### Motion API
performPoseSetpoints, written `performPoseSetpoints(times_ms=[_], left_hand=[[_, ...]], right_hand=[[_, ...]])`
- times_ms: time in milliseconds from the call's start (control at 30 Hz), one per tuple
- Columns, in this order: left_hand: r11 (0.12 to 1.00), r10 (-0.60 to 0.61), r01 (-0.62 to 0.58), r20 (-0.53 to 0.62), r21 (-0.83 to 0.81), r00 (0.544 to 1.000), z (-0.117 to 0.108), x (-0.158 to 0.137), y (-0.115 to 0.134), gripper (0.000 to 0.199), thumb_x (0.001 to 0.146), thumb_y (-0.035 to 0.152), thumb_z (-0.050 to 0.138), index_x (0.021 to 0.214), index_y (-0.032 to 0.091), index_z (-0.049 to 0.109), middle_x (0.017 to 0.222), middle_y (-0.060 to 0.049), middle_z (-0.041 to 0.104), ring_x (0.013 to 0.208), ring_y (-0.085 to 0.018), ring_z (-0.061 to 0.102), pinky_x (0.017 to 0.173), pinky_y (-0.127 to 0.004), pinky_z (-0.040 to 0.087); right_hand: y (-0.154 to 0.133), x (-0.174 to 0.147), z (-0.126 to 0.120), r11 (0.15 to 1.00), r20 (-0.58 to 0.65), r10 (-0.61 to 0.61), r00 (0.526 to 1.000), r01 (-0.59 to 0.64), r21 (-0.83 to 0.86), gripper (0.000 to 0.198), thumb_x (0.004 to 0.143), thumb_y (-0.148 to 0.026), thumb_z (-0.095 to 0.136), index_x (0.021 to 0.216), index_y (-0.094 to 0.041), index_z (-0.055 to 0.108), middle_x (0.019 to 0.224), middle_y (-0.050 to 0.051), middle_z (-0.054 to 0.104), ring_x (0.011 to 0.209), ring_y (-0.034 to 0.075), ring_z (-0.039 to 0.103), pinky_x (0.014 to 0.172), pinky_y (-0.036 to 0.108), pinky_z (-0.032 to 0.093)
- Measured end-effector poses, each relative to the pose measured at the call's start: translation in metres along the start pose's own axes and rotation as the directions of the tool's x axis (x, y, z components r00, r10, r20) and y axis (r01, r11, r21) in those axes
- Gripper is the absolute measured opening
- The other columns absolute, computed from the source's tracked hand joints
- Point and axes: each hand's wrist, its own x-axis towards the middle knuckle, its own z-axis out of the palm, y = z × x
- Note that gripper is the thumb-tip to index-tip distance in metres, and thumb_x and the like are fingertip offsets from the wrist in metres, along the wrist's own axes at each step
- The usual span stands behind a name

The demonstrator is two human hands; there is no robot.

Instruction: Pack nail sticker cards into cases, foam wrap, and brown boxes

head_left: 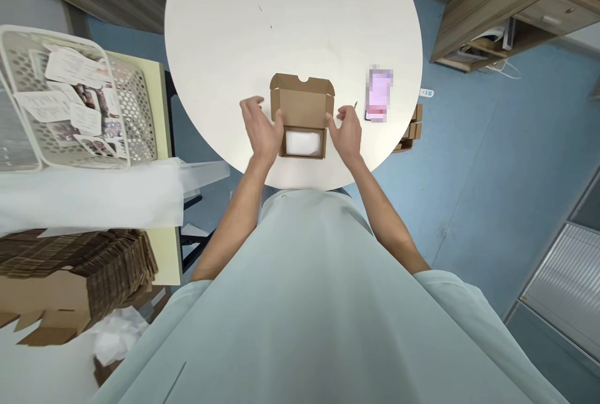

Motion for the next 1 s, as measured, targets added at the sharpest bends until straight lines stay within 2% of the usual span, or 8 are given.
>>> performPoseSetpoints(times_ms=[67, 167, 333, 567, 733, 867, 1000], left_hand=[[0.998, -0.022, 0.022, 0.001, -0.050, 1.000, -0.003, 0.021, -0.005, 0.072, 0.096, 0.052, 0.086, 0.152, 0.026, 0.050, 0.161, -0.018, 0.049, 0.162, -0.040, 0.045, 0.136, -0.061, 0.038], [0.990, -0.074, 0.080, 0.056, -0.117, 0.996, 0.002, 0.041, -0.009, 0.082, 0.093, 0.057, 0.086, 0.160, 0.028, 0.047, 0.162, -0.018, 0.052, 0.159, -0.040, 0.052, 0.134, -0.063, 0.039], [0.971, -0.083, 0.113, 0.144, -0.210, 0.986, 0.011, 0.038, -0.002, 0.093, 0.088, 0.060, 0.088, 0.166, 0.029, 0.046, 0.162, -0.019, 0.058, 0.151, -0.041, 0.062, 0.130, -0.063, 0.047], [0.955, -0.046, 0.104, 0.207, -0.276, 0.977, 0.002, 0.027, 0.016, 0.101, 0.090, 0.068, 0.087, 0.172, 0.033, 0.040, 0.167, -0.019, 0.056, 0.158, -0.043, 0.055, 0.128, -0.065, 0.049], [0.951, 0.003, 0.061, 0.208, -0.304, 0.978, -0.002, 0.020, 0.021, 0.098, 0.091, 0.073, 0.085, 0.169, 0.032, 0.042, 0.169, -0.018, 0.053, 0.162, -0.043, 0.050, 0.129, -0.061, 0.049], [0.960, -0.014, 0.069, 0.198, -0.270, 0.980, -0.003, -0.004, 0.021, 0.088, 0.095, 0.066, 0.083, 0.166, 0.030, 0.045, 0.165, -0.019, 0.056, 0.158, -0.041, 0.055, 0.122, -0.057, 0.057], [0.976, -0.031, 0.068, 0.176, -0.205, 0.984, -0.002, -0.038, 0.022, 0.077, 0.099, 0.051, 0.080, 0.165, 0.030, 0.048, 0.164, -0.019, 0.056, 0.155, -0.037, 0.058, 0.119, -0.051, 0.060]], right_hand=[[0.006, 0.016, -0.003, 0.996, -0.002, 0.021, 1.000, -0.021, 0.082, 0.076, 0.115, -0.072, 0.042, 0.169, -0.018, 0.041, 0.163, 0.023, 0.059, 0.155, 0.036, 0.058, 0.126, 0.056, 0.052], [0.008, 0.037, 0.003, 0.976, 0.062, 0.031, 0.998, -0.044, 0.214, 0.094, 0.109, -0.081, 0.049, 0.177, -0.018, 0.031, 0.170, 0.023, 0.054, 0.155, 0.036, 0.059, 0.127, 0.056, 0.054], [0.001, 0.046, 0.016, 0.954, 0.141, -0.046, 0.989, 0.001, 0.301, 0.104, 0.105, -0.087, 0.053, 0.182, -0.024, 0.023, 0.173, 0.020, 0.054, 0.153, 0.033, 0.063, 0.124, 0.054, 0.057], [-0.005, 0.041, -0.001, 0.967, 0.107, -0.080, 0.991, 0.051, 0.249, 0.096, 0.109, -0.079, 0.053, 0.184, -0.030, 0.019, 0.172, 0.017, 0.056, 0.147, 0.035, 0.068, 0.120, 0.056, 0.061], [-0.006, 0.027, -0.019, 0.965, 0.069, -0.154, 0.986, 0.135, 0.224, 0.090, 0.113, -0.076, 0.048, 0.185, -0.036, 0.013, 0.175, 0.013, 0.053, 0.155, 0.035, 0.060, 0.119, 0.056, 0.062], [-0.004, 0.002, -0.023, 0.960, 0.074, -0.190, 0.979, 0.169, 0.223, 0.081, 0.116, -0.069, 0.045, 0.185, -0.037, 0.017, 0.174, 0.013, 0.051, 0.157, 0.034, 0.056, 0.120, 0.055, 0.062], [0.002, -0.029, -0.017, 0.964, 0.081, -0.201, 0.976, 0.183, 0.194, 0.074, 0.116, -0.047, 0.046, 0.184, -0.035, 0.019, 0.170, 0.015, 0.053, 0.160, 0.032, 0.051, 0.125, 0.056, 0.059]])
